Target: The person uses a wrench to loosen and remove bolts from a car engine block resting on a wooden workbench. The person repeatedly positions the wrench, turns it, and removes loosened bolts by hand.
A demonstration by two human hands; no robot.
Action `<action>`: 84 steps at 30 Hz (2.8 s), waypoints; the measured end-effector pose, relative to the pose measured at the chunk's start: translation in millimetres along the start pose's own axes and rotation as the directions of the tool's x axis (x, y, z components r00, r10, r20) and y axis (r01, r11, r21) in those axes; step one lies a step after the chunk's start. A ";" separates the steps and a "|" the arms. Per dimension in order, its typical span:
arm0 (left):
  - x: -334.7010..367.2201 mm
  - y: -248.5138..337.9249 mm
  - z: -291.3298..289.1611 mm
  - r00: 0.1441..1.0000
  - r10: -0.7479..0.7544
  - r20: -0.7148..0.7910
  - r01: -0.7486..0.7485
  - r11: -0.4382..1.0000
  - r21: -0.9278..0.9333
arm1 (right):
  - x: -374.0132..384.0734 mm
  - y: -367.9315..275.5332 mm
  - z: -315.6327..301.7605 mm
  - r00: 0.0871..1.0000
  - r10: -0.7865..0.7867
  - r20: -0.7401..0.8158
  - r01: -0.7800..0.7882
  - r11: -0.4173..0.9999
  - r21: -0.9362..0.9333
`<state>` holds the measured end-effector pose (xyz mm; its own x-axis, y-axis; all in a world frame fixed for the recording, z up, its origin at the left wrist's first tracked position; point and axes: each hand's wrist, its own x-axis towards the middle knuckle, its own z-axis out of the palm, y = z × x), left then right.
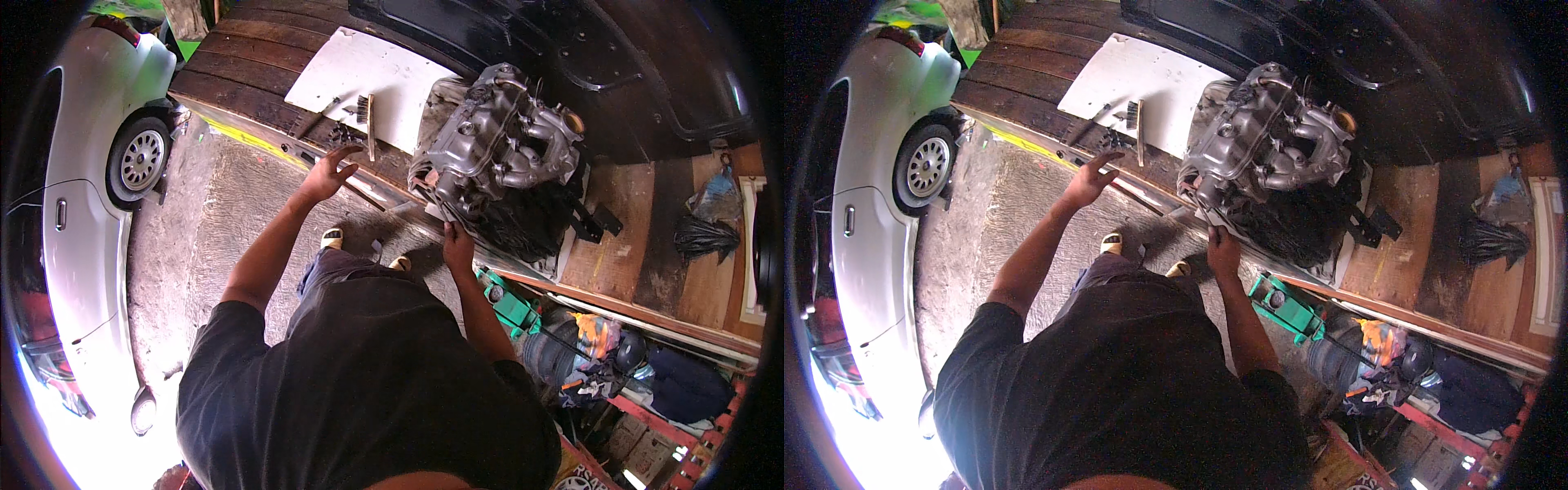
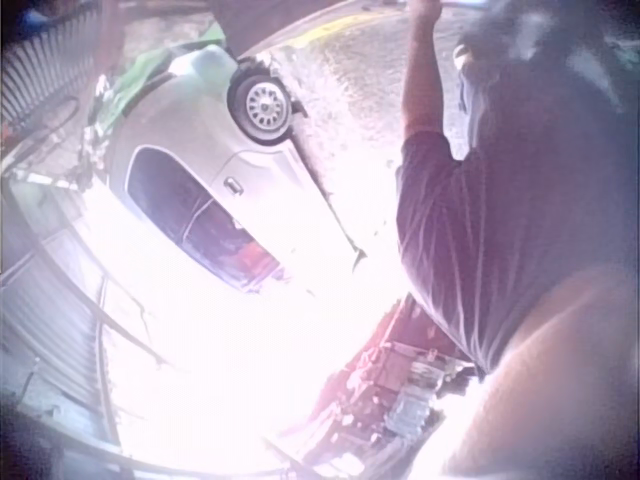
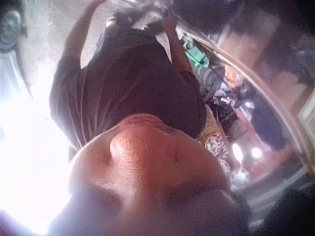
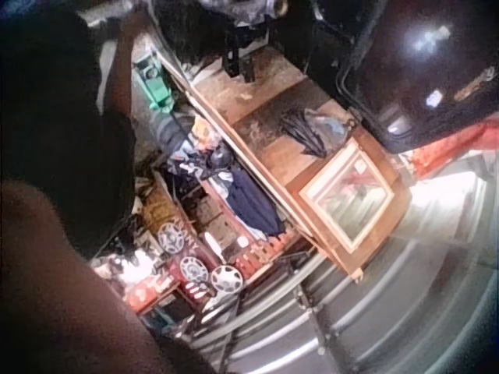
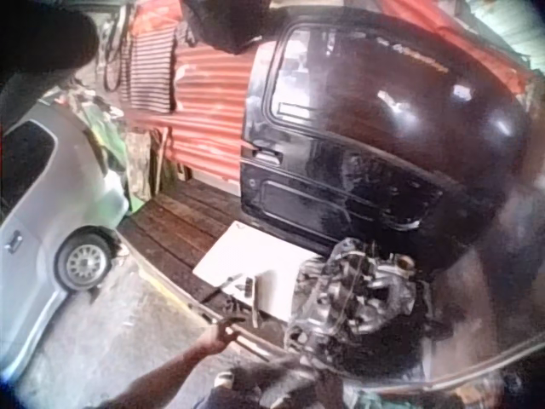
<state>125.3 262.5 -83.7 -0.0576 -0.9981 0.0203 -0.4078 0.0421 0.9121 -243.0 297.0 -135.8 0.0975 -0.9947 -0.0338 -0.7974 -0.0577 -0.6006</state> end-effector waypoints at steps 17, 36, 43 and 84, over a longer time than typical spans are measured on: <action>10.1 -8.6 -0.5 1.000 0.027 0.016 -0.029 0.992 0.125 | 4.6 13.3 -12.1 0.995 -0.075 -0.059 0.073 0.997 -0.028; 24.6 18.3 1.3 1.000 0.027 -0.011 -0.026 0.996 0.084 | 12.5 1.4 -23.2 0.998 -0.056 -0.005 0.054 0.978 -0.201; 13.4 1.9 -6.9 1.000 -0.005 -0.029 0.007 0.998 0.065 | 12.5 -2.9 -27.5 0.998 -0.055 0.034 0.059 0.987 -0.150; 93.5 72.0 23.2 0.869 0.340 0.360 -0.464 0.813 0.352 | -0.3 1.5 112.2 0.956 0.217 0.198 -0.286 0.536 0.794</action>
<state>69.5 173.3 -25.6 -0.5165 -0.8369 0.1809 -0.6257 0.5131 0.5875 -177.4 306.9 -226.4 0.0383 -0.9464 -0.3209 0.0172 0.3217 -0.9467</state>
